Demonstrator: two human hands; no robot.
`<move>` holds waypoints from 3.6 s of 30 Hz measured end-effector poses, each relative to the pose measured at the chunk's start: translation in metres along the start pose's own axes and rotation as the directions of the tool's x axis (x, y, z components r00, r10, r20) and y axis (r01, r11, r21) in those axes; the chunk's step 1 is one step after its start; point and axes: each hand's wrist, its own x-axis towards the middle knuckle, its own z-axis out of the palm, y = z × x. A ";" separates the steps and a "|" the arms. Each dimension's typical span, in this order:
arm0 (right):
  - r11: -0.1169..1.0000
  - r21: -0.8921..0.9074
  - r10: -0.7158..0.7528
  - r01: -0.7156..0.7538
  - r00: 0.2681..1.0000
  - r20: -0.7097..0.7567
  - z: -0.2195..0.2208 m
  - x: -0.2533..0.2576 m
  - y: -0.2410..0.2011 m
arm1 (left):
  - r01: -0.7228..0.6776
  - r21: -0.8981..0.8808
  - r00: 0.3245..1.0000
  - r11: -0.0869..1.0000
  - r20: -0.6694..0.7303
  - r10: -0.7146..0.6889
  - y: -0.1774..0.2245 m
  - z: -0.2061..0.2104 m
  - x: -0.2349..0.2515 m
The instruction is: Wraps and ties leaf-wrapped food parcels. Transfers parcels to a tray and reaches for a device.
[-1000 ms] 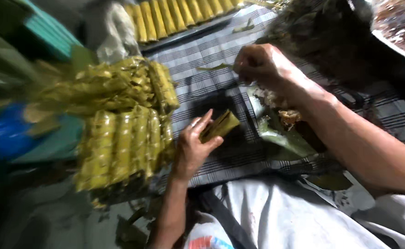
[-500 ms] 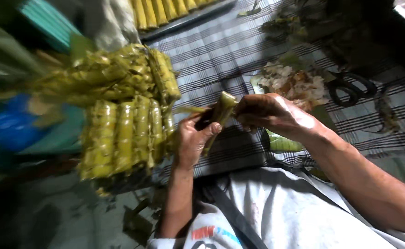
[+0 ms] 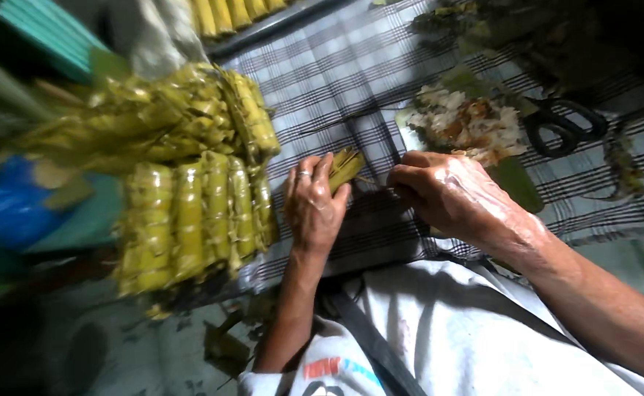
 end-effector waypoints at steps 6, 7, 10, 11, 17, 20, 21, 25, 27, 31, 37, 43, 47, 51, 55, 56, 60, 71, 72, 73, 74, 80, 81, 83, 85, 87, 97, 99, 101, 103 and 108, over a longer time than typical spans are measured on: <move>0.994 -0.030 -0.108 0.105 0.989 -0.102 0.001 0.014 0.003 | -0.013 0.019 0.998 1.000 -0.069 0.015 0.009 0.001 0.020; 0.992 -0.037 -0.124 0.121 0.986 -0.113 0.002 0.017 0.002 | -0.021 0.030 0.997 0.999 -0.078 0.023 0.010 0.002 0.023; 0.983 -0.009 -0.185 0.186 0.971 -0.151 0.005 0.026 0.005 | -0.004 -0.041 0.996 0.999 -0.087 0.000 0.010 0.005 0.031; 0.978 0.017 -0.202 0.207 0.966 -0.163 0.007 0.030 0.007 | 0.004 -0.084 0.997 0.996 -0.072 -0.010 0.009 0.006 0.033; 0.938 0.197 -0.254 0.283 0.953 -0.164 0.026 0.064 0.019 | 0.033 -0.250 0.999 0.968 -0.033 -0.043 0.008 0.001 0.037; 0.939 0.217 -0.225 0.269 0.952 -0.207 0.033 0.064 0.014 | 0.014 -0.214 0.992 0.977 -0.121 -0.040 0.007 -0.001 0.031; 0.938 0.221 -0.215 0.266 0.949 -0.231 0.036 0.062 0.009 | -0.001 -0.175 0.990 0.985 -0.136 -0.023 0.006 -0.004 0.027; 0.959 0.218 -0.127 0.183 0.961 -0.246 0.046 0.045 -0.009 | -0.013 0.001 0.976 1.000 -0.217 0.013 0.008 -0.014 0.003; 0.957 0.257 -0.074 0.132 0.972 -0.225 0.050 0.039 -0.011 | 0.016 0.050 0.978 0.999 -0.208 -0.005 0.011 -0.013 -0.013; 0.943 0.321 -0.023 0.086 0.981 -0.194 0.051 0.033 -0.008 | 0.034 0.049 0.985 0.998 -0.169 -0.025 0.019 -0.013 -0.033; 0.960 0.258 -0.105 0.112 0.994 -0.041 0.024 0.034 -0.011 | 0.167 -0.369 0.970 0.914 -0.102 -0.219 0.020 -0.012 -0.046; 0.836 0.533 -0.170 0.132 0.985 0.023 0.007 0.028 -0.011 | 0.251 -0.695 0.945 0.674 0.025 -0.326 0.023 -0.008 -0.045; 0.662 0.742 -0.002 -0.105 0.990 0.142 0.013 0.035 -0.016 | 0.251 -0.725 0.951 0.641 0.061 -0.303 0.027 -0.007 -0.044; 0.321 0.883 0.187 -0.343 0.937 0.295 0.016 0.041 -0.014 | 0.253 -0.696 0.956 0.672 0.075 -0.283 0.026 -0.006 -0.041; 0.307 0.899 0.143 -0.311 0.949 0.280 0.011 0.036 -0.009 | 0.236 -0.656 0.961 0.716 0.048 -0.272 0.024 -0.005 -0.039; 0.409 0.873 0.092 -0.265 0.964 0.250 0.009 0.033 -0.007 | 0.214 -0.647 0.966 0.731 0.032 -0.255 0.022 -0.003 -0.038; 0.846 0.522 -0.120 0.109 0.993 -0.012 0.019 0.017 -0.007 | 0.039 -0.649 0.996 0.760 -0.037 -0.082 0.003 0.004 -0.029; 0.935 0.228 -0.197 0.272 0.933 -0.302 0.048 0.022 -0.007 | 0.060 -0.749 0.996 0.660 0.086 0.008 -0.012 0.001 -0.018; 0.927 0.270 -0.194 0.259 0.950 -0.247 0.046 0.024 -0.006 | 0.071 -0.762 0.997 0.644 0.082 -0.012 -0.011 0.001 -0.021; 0.923 0.289 -0.201 0.252 0.960 -0.195 0.044 0.026 -0.006 | 0.084 -0.773 0.996 0.629 0.080 -0.036 -0.009 0.000 -0.023; 0.923 0.290 -0.214 0.252 0.964 -0.156 0.044 0.027 -0.006 | 0.099 -0.781 0.995 0.616 0.080 -0.058 -0.008 0.001 -0.025; 0.858 0.466 -0.235 0.215 0.972 -0.017 0.036 0.037 0.000 | 0.034 -0.726 0.998 0.686 -0.009 -0.059 -0.007 0.001 -0.031; 0.844 0.509 -0.230 0.168 0.971 0.060 0.034 0.039 0.001 | -0.014 -0.642 0.997 0.767 -0.068 -0.039 -0.007 0.001 -0.032; 0.848 0.521 -0.244 0.098 0.945 0.218 0.028 0.045 0.004 | -0.066 -0.469 0.990 0.881 -0.144 -0.003 -0.004 -0.001 -0.034; 0.878 0.449 -0.293 0.164 0.927 0.234 0.028 0.047 0.003 | -0.070 -0.347 0.981 0.935 -0.194 0.001 0.003 -0.003 -0.039; 0.921 0.328 -0.299 0.210 0.921 0.249 0.021 0.049 -0.003 | -0.058 -0.288 0.973 0.956 -0.231 -0.010 0.008 -0.003 -0.042; 0.934 0.179 -0.339 0.309 0.924 0.176 0.008 0.051 -0.009 | 0.057 -0.360 0.987 0.931 -0.118 -0.107 0.012 -0.010 -0.048; 0.933 0.133 -0.351 0.335 0.928 0.126 0.011 0.050 -0.004 | 0.044 -0.299 0.989 0.953 -0.124 -0.084 0.013 -0.010 -0.050; 0.937 0.092 -0.346 0.337 0.932 0.105 0.013 0.049 0.002 | 0.050 -0.264 0.990 0.963 -0.115 -0.083 0.014 -0.006 -0.054; 0.947 0.058 -0.321 0.316 0.941 0.105 0.014 0.049 0.010 | 0.074 -0.248 0.992 0.966 -0.081 -0.097 0.013 -0.002 -0.058; 0.975 0.069 -0.219 0.211 0.964 0.150 -0.003 0.046 0.025 | 0.171 -0.351 0.980 0.921 -0.038 -0.197 0.007 -0.006 -0.059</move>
